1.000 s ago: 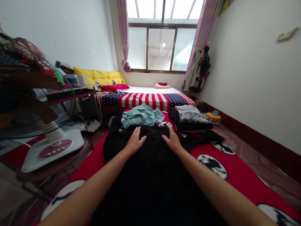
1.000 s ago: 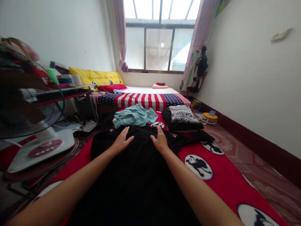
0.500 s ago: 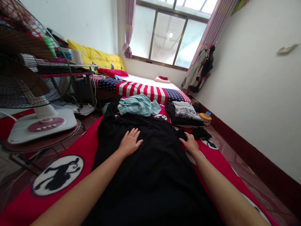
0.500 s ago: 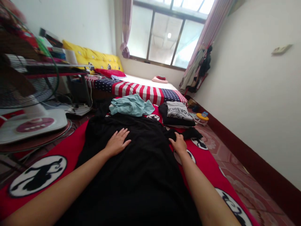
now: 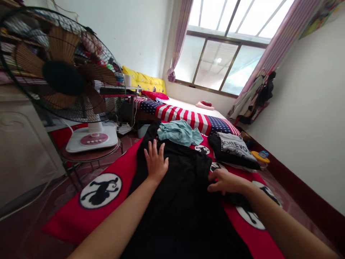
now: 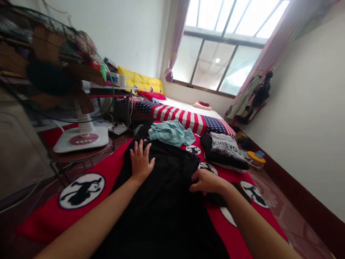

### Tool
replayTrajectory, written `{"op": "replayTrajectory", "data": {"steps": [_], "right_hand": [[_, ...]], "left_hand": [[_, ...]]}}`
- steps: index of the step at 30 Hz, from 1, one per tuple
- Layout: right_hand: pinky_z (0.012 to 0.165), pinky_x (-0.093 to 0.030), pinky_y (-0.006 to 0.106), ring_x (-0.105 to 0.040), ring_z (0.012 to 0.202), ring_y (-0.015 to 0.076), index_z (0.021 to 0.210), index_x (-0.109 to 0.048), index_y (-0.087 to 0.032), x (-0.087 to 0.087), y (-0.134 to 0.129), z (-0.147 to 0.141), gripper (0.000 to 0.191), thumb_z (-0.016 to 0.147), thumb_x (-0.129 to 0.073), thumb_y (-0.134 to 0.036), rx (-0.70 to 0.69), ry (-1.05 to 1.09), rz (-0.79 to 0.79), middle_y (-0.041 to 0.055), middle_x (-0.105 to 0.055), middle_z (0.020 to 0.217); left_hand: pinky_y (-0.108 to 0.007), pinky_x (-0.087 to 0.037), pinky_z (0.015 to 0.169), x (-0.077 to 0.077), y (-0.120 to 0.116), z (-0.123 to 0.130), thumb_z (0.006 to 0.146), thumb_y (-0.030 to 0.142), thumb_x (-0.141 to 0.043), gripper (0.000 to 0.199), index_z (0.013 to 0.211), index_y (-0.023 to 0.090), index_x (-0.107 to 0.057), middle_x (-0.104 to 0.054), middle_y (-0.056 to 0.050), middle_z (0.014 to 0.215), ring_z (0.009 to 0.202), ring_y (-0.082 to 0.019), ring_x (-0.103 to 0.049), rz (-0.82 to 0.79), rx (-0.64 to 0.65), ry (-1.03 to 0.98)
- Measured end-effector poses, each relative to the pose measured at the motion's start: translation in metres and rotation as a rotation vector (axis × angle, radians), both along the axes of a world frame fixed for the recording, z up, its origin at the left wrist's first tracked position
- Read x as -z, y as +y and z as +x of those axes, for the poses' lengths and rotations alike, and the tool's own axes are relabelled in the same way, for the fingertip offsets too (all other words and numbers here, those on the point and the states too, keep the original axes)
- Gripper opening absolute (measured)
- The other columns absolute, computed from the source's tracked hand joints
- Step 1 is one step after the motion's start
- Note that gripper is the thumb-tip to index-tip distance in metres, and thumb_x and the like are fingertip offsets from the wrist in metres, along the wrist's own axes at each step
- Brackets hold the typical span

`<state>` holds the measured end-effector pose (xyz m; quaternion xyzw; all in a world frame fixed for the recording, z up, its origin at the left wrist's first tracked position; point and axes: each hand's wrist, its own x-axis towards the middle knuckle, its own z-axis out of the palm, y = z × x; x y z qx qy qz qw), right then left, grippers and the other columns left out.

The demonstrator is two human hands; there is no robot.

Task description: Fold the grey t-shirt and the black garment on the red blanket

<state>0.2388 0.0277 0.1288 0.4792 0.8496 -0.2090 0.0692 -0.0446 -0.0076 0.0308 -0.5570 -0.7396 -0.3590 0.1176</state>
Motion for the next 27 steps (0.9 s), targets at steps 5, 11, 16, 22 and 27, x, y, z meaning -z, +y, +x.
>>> {"op": "replayTrajectory", "data": {"steps": [5, 11, 16, 22, 27], "right_hand": [[0.079, -0.046, 0.029, -0.062, 0.090, 0.0199, 0.086, -0.069, -0.024, 0.010, 0.015, -0.049, 0.017, 0.076, -0.066, -0.038, 0.037, 0.154, 0.501, 0.0045, -0.063, 0.109], [0.101, -0.042, 0.038, -0.051, 0.122, 0.0265, 0.131, -0.051, -0.018, 0.043, 0.061, -0.090, 0.068, 0.067, -0.073, -0.025, 0.074, 0.295, 0.476, 0.0145, -0.048, 0.135], [0.108, -0.033, 0.044, -0.032, 0.139, 0.0269, 0.146, -0.033, -0.028, 0.048, 0.073, -0.106, 0.081, 0.072, -0.062, -0.015, -0.104, 0.201, 0.361, 0.0111, -0.033, 0.152], [0.096, -0.045, 0.035, -0.060, 0.113, 0.0265, 0.125, -0.059, -0.018, 0.044, 0.052, -0.107, 0.051, 0.074, -0.061, -0.020, -0.266, 0.075, 0.214, 0.0129, -0.063, 0.125], [0.080, -0.048, 0.036, -0.066, 0.089, 0.0293, 0.085, -0.070, -0.018, 0.040, 0.011, -0.092, 0.021, 0.068, -0.059, -0.017, -0.170, 0.041, 0.212, 0.0098, -0.072, 0.090]], "left_hand": [[-0.052, -0.038, 0.103, -0.002, 0.005, -0.046, 0.079, 0.028, -0.062, 0.081, 0.148, 0.010, -0.024, -0.034, -0.027, 0.147, 0.133, -0.041, -0.037, -0.206, -0.168, -0.278], [-0.030, -0.047, 0.093, -0.005, -0.002, -0.040, 0.069, 0.010, -0.055, 0.051, 0.118, 0.020, -0.066, -0.069, -0.006, 0.112, 0.104, -0.024, -0.062, -0.253, 0.342, -0.417], [-0.023, -0.048, 0.067, -0.006, -0.009, -0.021, 0.054, 0.012, -0.058, 0.049, 0.099, 0.016, -0.075, -0.072, 0.000, 0.082, 0.079, -0.019, -0.063, -0.494, 1.084, -0.859], [-0.026, -0.049, 0.071, -0.001, -0.007, -0.029, 0.052, 0.015, -0.063, 0.050, 0.101, 0.016, -0.075, -0.073, -0.002, 0.084, 0.079, -0.020, -0.065, -0.514, 1.109, -1.199], [-0.032, -0.050, 0.084, 0.010, 0.005, -0.033, 0.058, 0.017, -0.067, 0.054, 0.112, 0.014, -0.068, -0.072, -0.007, 0.103, 0.094, -0.023, -0.066, -0.327, 0.811, -1.191]]}}
